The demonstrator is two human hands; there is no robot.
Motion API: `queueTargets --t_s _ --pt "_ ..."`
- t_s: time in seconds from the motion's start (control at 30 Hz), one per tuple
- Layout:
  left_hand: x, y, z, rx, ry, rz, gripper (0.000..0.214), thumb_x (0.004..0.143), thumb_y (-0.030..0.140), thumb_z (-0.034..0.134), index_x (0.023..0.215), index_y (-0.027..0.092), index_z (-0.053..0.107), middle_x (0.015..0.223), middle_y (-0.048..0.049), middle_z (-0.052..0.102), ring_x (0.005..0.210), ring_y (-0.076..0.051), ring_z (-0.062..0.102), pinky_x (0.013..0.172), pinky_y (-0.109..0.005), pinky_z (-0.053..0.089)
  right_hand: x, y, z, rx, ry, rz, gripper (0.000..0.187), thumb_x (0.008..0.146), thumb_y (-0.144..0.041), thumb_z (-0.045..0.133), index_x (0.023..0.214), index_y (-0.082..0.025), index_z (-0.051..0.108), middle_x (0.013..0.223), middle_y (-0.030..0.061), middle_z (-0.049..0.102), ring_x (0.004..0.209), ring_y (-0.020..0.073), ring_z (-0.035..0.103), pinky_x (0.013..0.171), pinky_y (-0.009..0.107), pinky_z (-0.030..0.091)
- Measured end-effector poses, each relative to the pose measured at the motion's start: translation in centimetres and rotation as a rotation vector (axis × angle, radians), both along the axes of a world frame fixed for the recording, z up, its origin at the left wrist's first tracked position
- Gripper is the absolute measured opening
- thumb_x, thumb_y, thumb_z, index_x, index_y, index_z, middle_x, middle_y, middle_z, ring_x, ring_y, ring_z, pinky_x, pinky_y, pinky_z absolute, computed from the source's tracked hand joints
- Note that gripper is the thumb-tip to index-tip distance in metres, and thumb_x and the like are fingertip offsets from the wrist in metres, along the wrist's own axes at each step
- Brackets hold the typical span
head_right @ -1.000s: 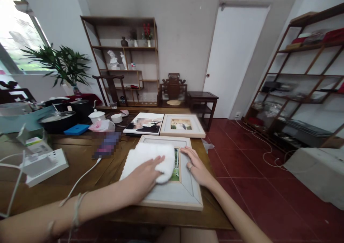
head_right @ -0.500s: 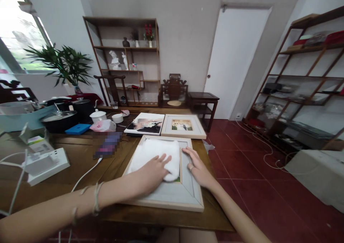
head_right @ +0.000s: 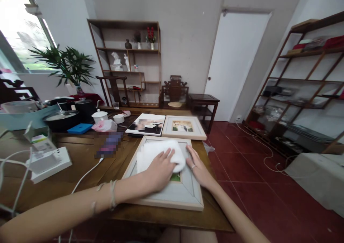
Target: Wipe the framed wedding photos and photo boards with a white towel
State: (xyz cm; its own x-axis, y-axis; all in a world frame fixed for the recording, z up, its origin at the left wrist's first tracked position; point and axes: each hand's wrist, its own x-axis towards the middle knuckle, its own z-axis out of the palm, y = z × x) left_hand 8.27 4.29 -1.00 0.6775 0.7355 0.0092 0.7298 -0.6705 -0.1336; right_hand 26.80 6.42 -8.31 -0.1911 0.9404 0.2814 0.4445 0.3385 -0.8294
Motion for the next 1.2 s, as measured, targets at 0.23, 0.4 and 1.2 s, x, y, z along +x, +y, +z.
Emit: queueTargets --t_s 0.23,0.4,1.2 --pt "1.5 5.8 -1.9 0.066 -0.031 -0.131 0.032 0.078 0.01 0.049 0.107 0.005 0.061 0.144 -0.0215 0.025 0.133 -0.037 0.018 0.106 -0.046 0.022 0.1 0.1 -0.3 -0.011 -0.009 -0.04 0.07 0.088 -0.056 0.032 0.145 -0.026 0.005 0.154 0.0031 0.003 0.14 0.0188 0.001 0.113 0.045 0.002" --pt "1.3 2.3 -1.3 0.035 -0.008 -0.255 0.03 0.078 0.013 0.049 0.104 0.006 0.063 0.141 -0.0216 0.031 0.129 -0.037 0.029 0.102 -0.047 0.029 0.0 -0.2 -0.2 -0.002 -0.024 -0.055 0.066 0.09 -0.057 0.021 0.145 -0.026 0.006 0.154 0.0014 0.002 0.14 0.0189 -0.001 0.113 0.045 0.002" --pt "-9.3 0.8 4.2 0.386 -0.163 0.069 0.035 0.075 -0.005 0.043 0.093 0.012 0.068 0.147 -0.0085 0.023 0.133 -0.029 0.024 0.106 -0.044 0.028 0.3 -0.2 1.4 0.152 -0.073 0.188 0.033 0.083 -0.02 0.045 0.109 -0.028 0.064 0.129 0.0054 0.054 0.125 0.0265 0.041 0.106 0.052 0.028"
